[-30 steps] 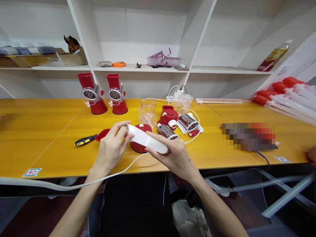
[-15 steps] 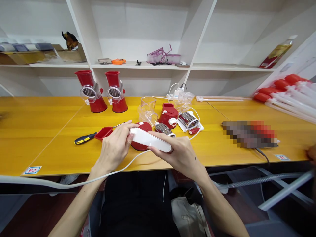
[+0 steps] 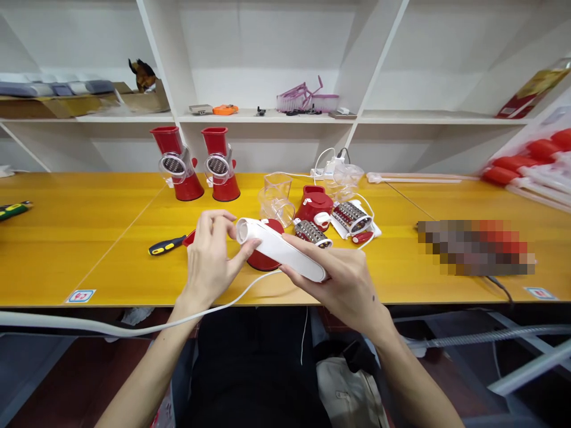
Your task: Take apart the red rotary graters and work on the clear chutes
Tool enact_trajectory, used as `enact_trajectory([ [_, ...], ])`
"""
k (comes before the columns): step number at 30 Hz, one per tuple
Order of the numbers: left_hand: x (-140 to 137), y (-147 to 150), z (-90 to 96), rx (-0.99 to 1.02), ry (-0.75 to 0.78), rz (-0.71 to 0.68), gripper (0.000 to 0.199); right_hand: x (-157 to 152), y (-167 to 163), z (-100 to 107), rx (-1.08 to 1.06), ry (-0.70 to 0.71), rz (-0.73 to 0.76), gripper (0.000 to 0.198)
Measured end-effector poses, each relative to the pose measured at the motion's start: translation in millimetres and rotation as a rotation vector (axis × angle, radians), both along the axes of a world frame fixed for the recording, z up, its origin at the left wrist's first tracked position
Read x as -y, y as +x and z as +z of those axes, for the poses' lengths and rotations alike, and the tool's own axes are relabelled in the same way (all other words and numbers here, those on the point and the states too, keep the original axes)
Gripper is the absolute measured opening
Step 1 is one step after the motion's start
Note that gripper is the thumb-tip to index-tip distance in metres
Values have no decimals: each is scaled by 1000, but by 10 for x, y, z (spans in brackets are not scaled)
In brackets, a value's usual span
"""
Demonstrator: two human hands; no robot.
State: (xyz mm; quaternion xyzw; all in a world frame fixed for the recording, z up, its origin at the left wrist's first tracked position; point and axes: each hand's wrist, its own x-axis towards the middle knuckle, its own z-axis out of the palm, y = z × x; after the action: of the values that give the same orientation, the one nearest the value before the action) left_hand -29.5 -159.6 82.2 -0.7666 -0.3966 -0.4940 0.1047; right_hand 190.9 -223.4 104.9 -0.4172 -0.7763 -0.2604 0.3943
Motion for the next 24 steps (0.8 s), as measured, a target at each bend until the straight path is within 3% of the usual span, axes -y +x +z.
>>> enact_trajectory([
  [2, 14, 6, 16, -115, 40, 64, 31, -5, -32, -22, 22, 57, -34, 34],
  [4, 21, 5, 26, -156, 51, 33, 24, -8, -56, -49, 27, 74, -53, 35],
  [12, 0, -5, 16, -37, 50, -159, 23, -4, -52, -79, 17, 31, -28, 36],
  [20, 53, 92, -5, 96, -65, -43, 22, 27, -140, -100, 55, 119, -75, 39],
  [24, 65, 146, -48, 158, -53, -22, 21, 33, -202, -120, 70, 163, -104, 37],
])
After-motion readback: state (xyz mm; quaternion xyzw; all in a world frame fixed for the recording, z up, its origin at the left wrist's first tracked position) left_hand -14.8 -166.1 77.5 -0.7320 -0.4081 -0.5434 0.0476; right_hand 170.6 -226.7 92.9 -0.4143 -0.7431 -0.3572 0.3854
